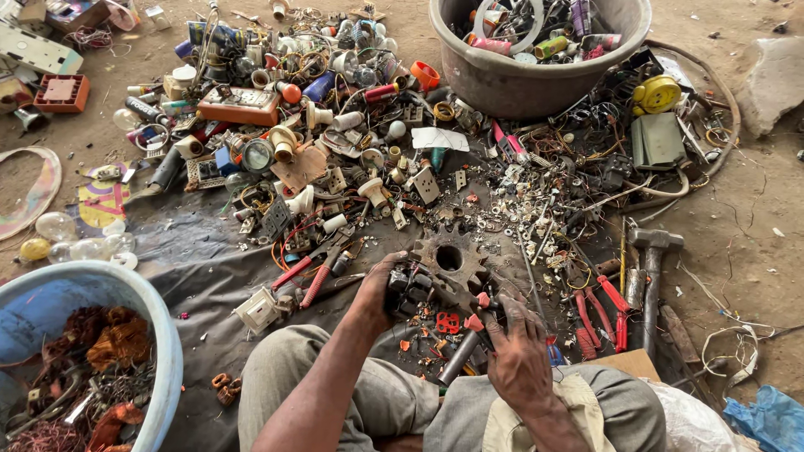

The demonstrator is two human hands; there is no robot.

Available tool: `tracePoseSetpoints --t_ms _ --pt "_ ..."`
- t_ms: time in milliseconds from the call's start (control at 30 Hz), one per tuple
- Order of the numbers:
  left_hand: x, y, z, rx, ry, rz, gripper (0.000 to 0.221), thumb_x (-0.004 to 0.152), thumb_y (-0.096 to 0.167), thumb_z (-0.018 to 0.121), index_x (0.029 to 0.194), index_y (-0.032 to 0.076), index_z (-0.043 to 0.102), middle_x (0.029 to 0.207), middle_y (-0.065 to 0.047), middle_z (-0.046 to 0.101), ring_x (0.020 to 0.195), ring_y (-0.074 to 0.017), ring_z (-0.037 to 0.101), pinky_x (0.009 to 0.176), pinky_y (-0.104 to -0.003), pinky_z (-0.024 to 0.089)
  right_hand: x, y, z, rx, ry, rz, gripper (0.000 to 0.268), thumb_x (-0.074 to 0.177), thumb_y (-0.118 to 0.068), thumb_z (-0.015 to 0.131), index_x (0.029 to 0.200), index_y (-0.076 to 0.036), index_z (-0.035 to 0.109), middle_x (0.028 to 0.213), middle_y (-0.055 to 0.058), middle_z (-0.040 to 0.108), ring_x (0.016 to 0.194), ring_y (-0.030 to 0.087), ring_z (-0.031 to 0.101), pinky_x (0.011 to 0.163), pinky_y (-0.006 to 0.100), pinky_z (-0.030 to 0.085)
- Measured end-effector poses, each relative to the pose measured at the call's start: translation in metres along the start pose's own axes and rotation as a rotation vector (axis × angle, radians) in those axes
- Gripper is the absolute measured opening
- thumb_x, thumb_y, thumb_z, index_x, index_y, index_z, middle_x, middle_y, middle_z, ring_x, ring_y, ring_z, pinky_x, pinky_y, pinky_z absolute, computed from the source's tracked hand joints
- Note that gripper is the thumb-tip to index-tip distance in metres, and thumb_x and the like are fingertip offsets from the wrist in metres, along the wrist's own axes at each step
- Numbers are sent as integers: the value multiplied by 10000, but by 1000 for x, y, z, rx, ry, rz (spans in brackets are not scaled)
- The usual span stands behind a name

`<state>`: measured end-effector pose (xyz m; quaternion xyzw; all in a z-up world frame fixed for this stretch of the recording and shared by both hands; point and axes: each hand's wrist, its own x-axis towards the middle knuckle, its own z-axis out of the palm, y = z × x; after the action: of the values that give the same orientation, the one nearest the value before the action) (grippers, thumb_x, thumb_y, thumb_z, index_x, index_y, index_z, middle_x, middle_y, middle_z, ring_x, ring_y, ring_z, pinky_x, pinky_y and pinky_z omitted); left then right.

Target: The person uses pliers to remove copper wire and small electrical components from a large industrial gear while sitting in a recycling yard.

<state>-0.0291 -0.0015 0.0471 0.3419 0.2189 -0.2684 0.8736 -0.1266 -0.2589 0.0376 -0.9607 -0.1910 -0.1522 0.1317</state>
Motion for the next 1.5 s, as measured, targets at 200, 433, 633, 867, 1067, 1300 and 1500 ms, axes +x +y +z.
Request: tracePoseSetpoints --t_ms 200,433,633,867,1067,1300,1500 --pt "-10 4 13 80 214 -88 274 972 371 594 1024 104 621 714 -58 701 539 -156 656 469 -297 537 -5 17 13 -140 67 -56 525 857 -176 649 1380 -195 601 1509 209 490 1392 380 461 1204 489 331" --pt "-9 6 11 10 48 -107 243 937 345 662 942 107 619 681 -54 690 498 -156 640 434 -288 504 8 30 5 -247 159 -164 479 955 -97 523 1404 -255 575 1488 176 511 1353 350 477 1177 516 336" --pt "-3 3 5 -58 12 -144 224 965 322 624 885 114 603 639 -34 667 439 -133 600 385 -250 473 22 36 -11 -316 163 -248 451 982 -107 499 1411 -223 573 1464 183 532 1346 349 485 1184 525 356" --pt "13 -11 -3 -154 -137 -214 314 992 362 535 850 96 623 612 -39 685 390 -115 576 295 -232 415 28 43 4 -175 130 -284 377 952 -100 534 1301 -116 675 1410 231 558 1309 371 525 1135 500 407" --pt "10 -16 5 -21 58 -217 310 1024 341 483 914 91 630 673 -62 700 452 -145 592 385 -291 473 16 54 18 -328 41 -259 264 962 -88 534 1142 -18 713 1349 257 607 1263 403 566 1119 487 445" --pt "21 -31 -4 30 220 -262 304 1011 381 470 909 150 640 658 -24 646 474 -139 565 417 -319 477 11 45 28 -178 -70 -170 215 940 -63 487 977 40 672 1150 344 638 1044 472 696 925 508 582" --pt "18 -33 2 195 56 -236 198 954 309 546 890 166 668 726 -48 699 534 -164 632 463 -315 494 15 25 23 265 -435 227 311 965 -56 475 1220 -59 654 1108 210 688 921 370 739 863 413 611"
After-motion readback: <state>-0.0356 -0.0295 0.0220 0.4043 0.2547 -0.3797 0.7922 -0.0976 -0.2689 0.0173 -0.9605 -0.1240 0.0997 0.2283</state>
